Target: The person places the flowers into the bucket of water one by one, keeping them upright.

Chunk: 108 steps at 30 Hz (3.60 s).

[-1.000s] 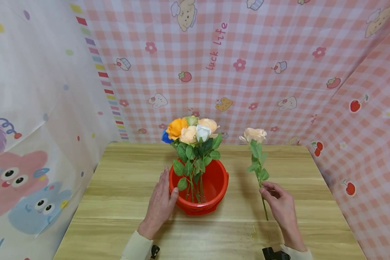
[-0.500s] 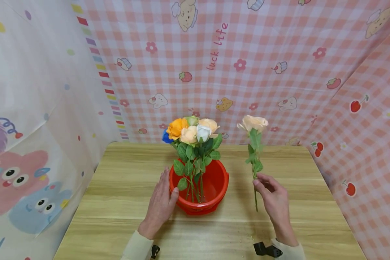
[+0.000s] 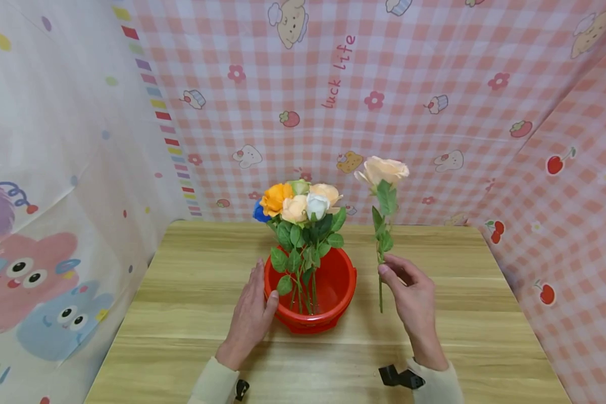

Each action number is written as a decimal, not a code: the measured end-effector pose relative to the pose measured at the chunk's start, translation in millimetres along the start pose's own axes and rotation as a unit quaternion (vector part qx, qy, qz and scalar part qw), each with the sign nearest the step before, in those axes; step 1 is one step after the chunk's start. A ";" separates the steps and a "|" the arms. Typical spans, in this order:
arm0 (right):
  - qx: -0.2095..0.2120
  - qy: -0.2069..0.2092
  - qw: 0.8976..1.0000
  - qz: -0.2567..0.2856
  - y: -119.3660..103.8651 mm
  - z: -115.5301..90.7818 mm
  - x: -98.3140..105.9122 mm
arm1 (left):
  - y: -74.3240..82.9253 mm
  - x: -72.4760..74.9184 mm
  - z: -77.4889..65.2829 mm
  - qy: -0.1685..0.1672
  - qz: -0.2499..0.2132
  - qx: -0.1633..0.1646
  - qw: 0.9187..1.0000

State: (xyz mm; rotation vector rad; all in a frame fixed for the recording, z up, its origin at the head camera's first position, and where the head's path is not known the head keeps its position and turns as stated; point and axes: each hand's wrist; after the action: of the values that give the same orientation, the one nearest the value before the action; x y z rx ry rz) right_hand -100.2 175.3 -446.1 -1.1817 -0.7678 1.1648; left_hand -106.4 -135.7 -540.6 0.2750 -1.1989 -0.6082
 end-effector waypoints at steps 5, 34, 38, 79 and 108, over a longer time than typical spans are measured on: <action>0.003 -0.007 1.000 0.008 -6.6 2.5 -11.5 | -0.1 0.6 0.0 0.002 0.001 -0.003 1.000; 0.008 -0.074 0.997 0.032 -3.7 0.9 -61.0 | 0.3 2.0 -1.1 -0.005 0.005 0.003 1.000; 0.003 -0.085 0.996 0.020 4.1 -2.2 -62.9 | -0.3 1.3 -1.1 -0.003 0.006 0.002 1.000; 0.072 -0.213 0.912 -0.342 29.4 1.1 -77.6 | 1.1 1.7 0.1 -0.002 0.001 0.000 1.000; 0.080 -0.168 0.958 -0.217 33.1 -4.8 -59.9 | 2.6 16.6 1.2 -0.045 -0.025 0.036 0.998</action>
State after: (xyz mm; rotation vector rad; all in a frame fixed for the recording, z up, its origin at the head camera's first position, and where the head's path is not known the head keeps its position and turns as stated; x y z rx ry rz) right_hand -121.0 115.5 -472.6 -0.6394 -1.1034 1.0413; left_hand -102.9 -143.0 -525.8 0.3419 -1.3049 -0.6263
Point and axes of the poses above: each hand's wrist, its own z-axis towards the middle knuckle, its own x-axis out of the back of the hand, y = z × x, and after that the axes turned 8 degrees about z, right-handed
